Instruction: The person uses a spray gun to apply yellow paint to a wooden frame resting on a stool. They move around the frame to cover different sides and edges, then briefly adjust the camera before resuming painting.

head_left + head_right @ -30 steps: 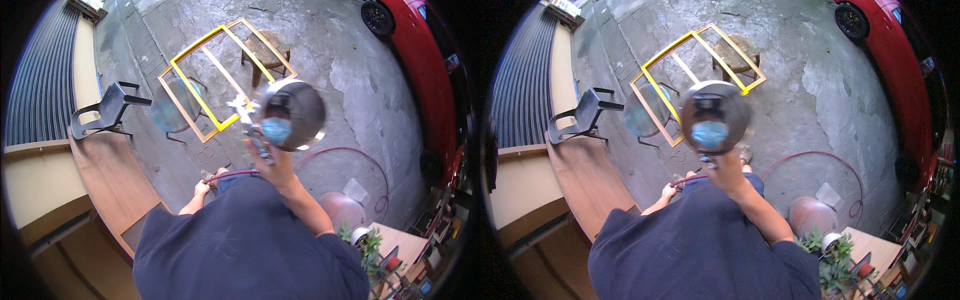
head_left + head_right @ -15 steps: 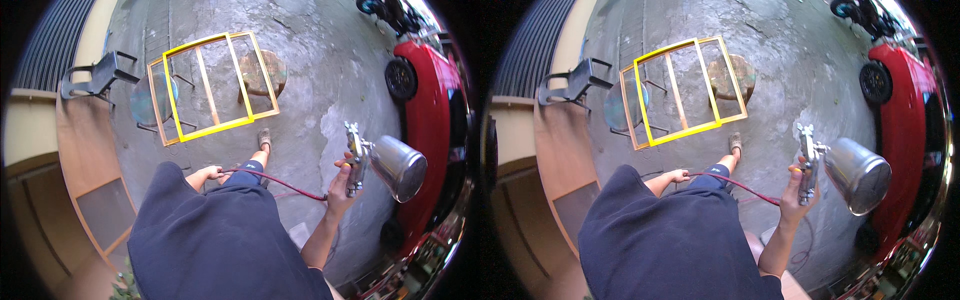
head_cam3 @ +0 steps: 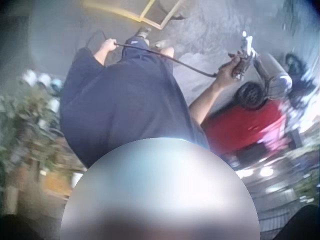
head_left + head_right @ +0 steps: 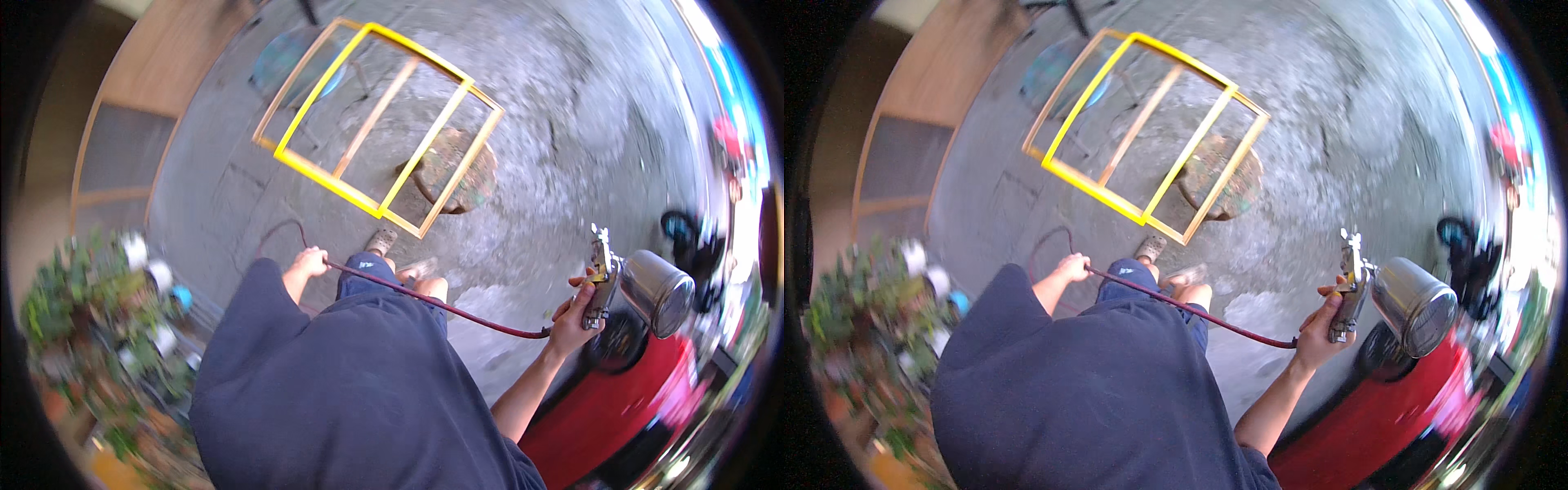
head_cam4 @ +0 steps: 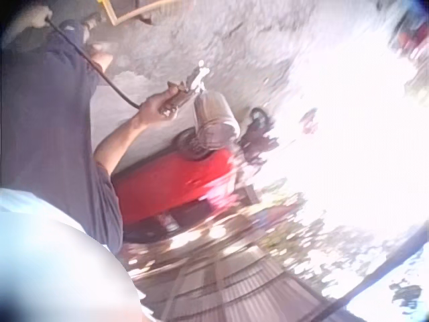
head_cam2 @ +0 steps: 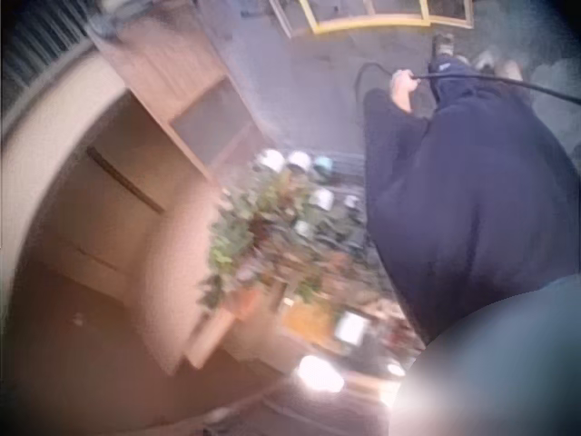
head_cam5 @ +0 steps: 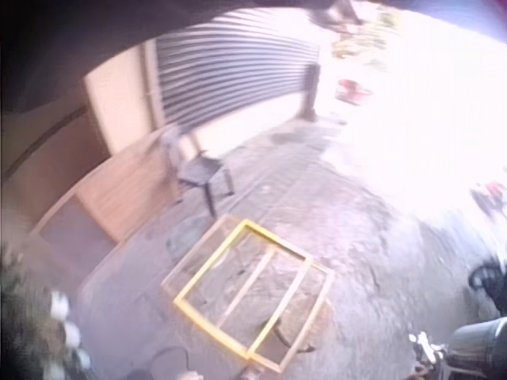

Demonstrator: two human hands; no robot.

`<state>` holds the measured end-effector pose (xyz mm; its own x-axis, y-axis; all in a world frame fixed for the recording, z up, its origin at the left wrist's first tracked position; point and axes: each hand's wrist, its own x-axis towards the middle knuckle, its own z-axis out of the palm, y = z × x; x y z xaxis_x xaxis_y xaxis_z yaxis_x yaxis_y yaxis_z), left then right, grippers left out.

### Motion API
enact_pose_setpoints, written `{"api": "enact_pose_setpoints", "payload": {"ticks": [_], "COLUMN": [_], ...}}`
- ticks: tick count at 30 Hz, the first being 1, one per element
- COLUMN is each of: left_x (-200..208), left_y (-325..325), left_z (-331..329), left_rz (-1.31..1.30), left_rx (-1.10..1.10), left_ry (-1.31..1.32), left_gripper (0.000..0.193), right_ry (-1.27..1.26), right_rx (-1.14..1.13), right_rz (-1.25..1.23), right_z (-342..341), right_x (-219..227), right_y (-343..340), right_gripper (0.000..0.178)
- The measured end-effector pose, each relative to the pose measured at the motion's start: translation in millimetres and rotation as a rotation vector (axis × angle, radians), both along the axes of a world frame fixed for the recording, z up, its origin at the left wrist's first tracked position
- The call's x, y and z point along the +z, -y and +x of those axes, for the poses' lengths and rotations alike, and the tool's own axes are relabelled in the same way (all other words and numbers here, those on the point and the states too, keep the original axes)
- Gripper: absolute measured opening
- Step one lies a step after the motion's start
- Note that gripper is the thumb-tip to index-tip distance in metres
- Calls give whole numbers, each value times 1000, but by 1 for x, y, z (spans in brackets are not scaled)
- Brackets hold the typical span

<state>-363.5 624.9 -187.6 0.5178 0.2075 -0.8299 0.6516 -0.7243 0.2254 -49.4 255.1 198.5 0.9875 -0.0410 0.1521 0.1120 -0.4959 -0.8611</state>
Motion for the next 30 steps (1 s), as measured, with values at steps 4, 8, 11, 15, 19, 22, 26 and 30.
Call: {"api": "enact_pose_setpoints", "payload": {"ticks": [4, 8, 11, 15, 19, 22, 26, 30], "left_x": [-8, -3, 45, 65, 71, 71, 77, 77], "left_y": [49, 141, 199, 275, 311, 314, 315, 323], "left_z": [-20, -13, 29, 52, 45, 44, 46, 49], "left_rz": [118, 268, 477, 595, 731, 783, 851, 950], "left_rx": [305, 578, 686, 889, 1055, 1100, 1130, 1179], "left_ry": [79, 344, 525, 550, 627, 707, 759, 749], "left_gripper": [27, 31, 37, 41, 45, 49, 50, 52], "right_ry": [-27, -8, 27, -6, -3, -17, 48, -9], "right_rx": [297, 651, 979, 1223, 1445, 1542, 1671, 1805], "right_rz": [-51, -117, -317, -339, -429, -408, -382, -438], "right_z": [96, 199, 259, 284, 291, 279, 269, 254], "right_x": [-34, -86, -115, -131, -156, -182, -232, -252], "right_y": [-5, -26, -64, -114, -151, -183, -225, -246], "right_gripper": [28, 21, 14, 18, 24, 26, 26, 27]}}
